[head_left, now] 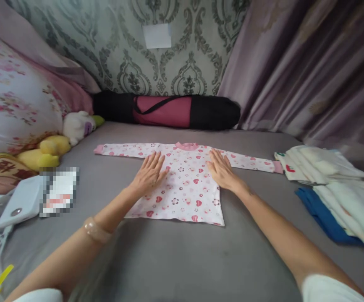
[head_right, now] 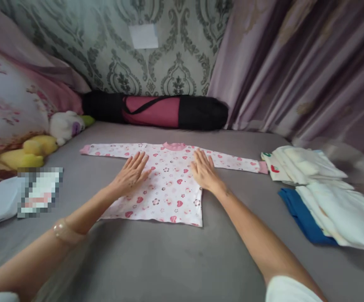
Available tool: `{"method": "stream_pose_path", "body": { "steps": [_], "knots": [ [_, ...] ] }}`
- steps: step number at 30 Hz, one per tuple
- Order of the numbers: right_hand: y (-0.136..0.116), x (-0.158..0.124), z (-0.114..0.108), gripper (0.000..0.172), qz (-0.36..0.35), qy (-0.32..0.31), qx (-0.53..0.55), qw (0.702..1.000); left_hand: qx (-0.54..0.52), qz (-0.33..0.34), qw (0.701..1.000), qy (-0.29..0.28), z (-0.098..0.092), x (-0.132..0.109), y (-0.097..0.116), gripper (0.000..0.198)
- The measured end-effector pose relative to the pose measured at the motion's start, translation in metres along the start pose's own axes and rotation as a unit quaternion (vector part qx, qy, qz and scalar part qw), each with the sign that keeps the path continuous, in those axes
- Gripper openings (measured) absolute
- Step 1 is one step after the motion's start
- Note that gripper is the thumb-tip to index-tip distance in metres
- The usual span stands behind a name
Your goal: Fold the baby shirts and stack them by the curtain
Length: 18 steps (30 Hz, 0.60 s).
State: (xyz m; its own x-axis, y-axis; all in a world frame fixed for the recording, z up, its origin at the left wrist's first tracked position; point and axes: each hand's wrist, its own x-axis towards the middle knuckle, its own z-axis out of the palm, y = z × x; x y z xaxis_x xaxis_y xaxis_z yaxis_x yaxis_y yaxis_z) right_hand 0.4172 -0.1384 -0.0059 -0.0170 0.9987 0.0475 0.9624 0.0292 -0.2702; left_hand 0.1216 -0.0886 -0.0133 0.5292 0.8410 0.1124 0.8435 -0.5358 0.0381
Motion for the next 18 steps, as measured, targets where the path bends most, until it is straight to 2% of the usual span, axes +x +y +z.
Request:
{"method": "stream_pose_path", "body": {
  "steps": [2, 5, 7, 9, 11, 13, 16, 18],
  "knots": [
    [0.020, 0.025, 0.006, 0.066, 0.060, 0.003, -0.033, 0.998, 0.008, -0.018, 1.000, -0.019, 0.012, 0.015, -0.004, 0.071],
    [0.041, 0.040, 0.018, 0.067, 0.075, -0.037, -0.056, 0.995, -0.005, -0.016, 0.997, -0.076, 0.027, 0.025, -0.011, 0.074],
    [0.049, 0.041, 0.021, 0.068, 0.067, -0.058, -0.044, 0.995, -0.016, 0.002, 0.996, -0.085, 0.028, 0.029, -0.020, 0.073],
    [0.055, 0.039, 0.020, 0.069, 0.078, -0.043, -0.033, 0.996, -0.014, -0.005, 0.998, -0.057, 0.023, 0.037, -0.034, 0.069],
    [0.062, 0.036, 0.017, 0.070, 0.109, -0.007, -0.043, 0.993, 0.004, -0.056, 0.998, -0.011, 0.017, 0.047, -0.051, 0.067],
    [0.070, 0.035, 0.015, 0.070, 0.129, 0.004, -0.061, 0.990, 0.025, -0.119, 0.993, 0.005, 0.016, 0.057, -0.069, 0.067],
    [0.081, 0.031, 0.013, 0.072, 0.125, -0.031, -0.060, 0.990, 0.018, -0.140, 0.987, -0.076, 0.024, 0.065, -0.091, 0.063],
    [0.088, 0.028, 0.011, 0.071, 0.140, -0.011, -0.073, 0.987, 0.020, -0.126, 0.988, -0.082, 0.034, 0.064, -0.104, 0.060]
  ]
}}
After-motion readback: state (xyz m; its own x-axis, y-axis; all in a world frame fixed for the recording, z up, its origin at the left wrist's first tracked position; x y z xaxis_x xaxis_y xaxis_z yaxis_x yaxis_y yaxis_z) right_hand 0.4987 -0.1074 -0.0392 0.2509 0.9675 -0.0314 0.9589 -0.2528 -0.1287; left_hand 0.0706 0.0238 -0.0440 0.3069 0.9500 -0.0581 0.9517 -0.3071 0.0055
